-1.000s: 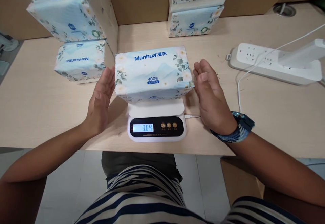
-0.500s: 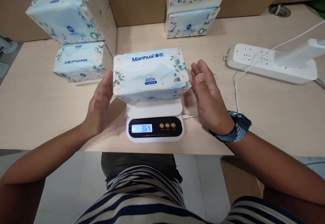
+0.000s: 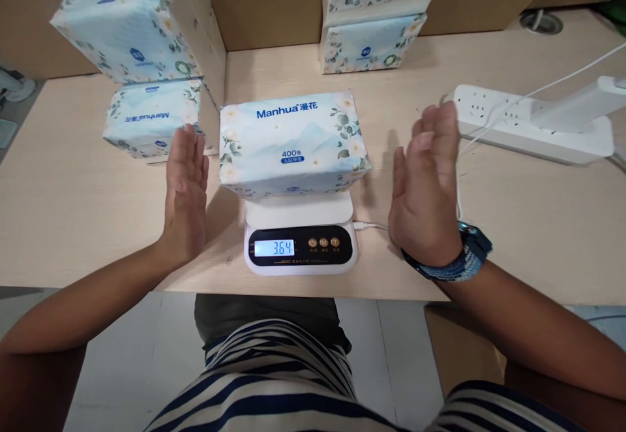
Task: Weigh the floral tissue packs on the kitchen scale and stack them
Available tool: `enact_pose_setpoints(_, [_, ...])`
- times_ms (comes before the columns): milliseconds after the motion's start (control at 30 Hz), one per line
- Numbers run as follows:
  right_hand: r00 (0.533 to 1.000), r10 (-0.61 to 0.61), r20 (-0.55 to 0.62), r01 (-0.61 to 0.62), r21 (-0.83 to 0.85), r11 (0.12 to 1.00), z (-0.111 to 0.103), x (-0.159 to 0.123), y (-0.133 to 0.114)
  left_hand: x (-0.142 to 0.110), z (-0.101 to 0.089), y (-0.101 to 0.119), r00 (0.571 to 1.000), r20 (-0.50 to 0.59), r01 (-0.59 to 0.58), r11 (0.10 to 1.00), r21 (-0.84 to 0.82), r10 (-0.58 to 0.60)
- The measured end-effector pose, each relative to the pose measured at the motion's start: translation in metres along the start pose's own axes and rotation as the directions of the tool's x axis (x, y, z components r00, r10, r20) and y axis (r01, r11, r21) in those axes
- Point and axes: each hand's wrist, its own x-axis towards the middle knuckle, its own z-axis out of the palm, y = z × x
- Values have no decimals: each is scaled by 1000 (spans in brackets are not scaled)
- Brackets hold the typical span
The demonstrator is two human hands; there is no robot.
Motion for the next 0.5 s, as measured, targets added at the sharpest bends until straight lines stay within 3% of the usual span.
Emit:
enact_pose_setpoints(67, [999, 20, -41, -19, 21, 1000, -1, -2, -8, -3, 2, -2, 999, -40, -31, 1000, 1, 31])
enact_pose_setpoints(267, [982, 187, -10, -185, 95, 978, -5, 5, -14, -5, 2, -3, 1000, 12, -18, 999, 41, 18])
enact_pose_setpoints(433, [967, 232, -101, -215, 158, 964, 0, 13, -3, -1, 2, -8, 999, -13, 38, 999, 13, -37])
enact_pose_setpoints(500, [979, 193, -61, -185, 120, 975, 6, 7, -7, -7, 10, -5, 999, 37, 39, 999, -26, -38])
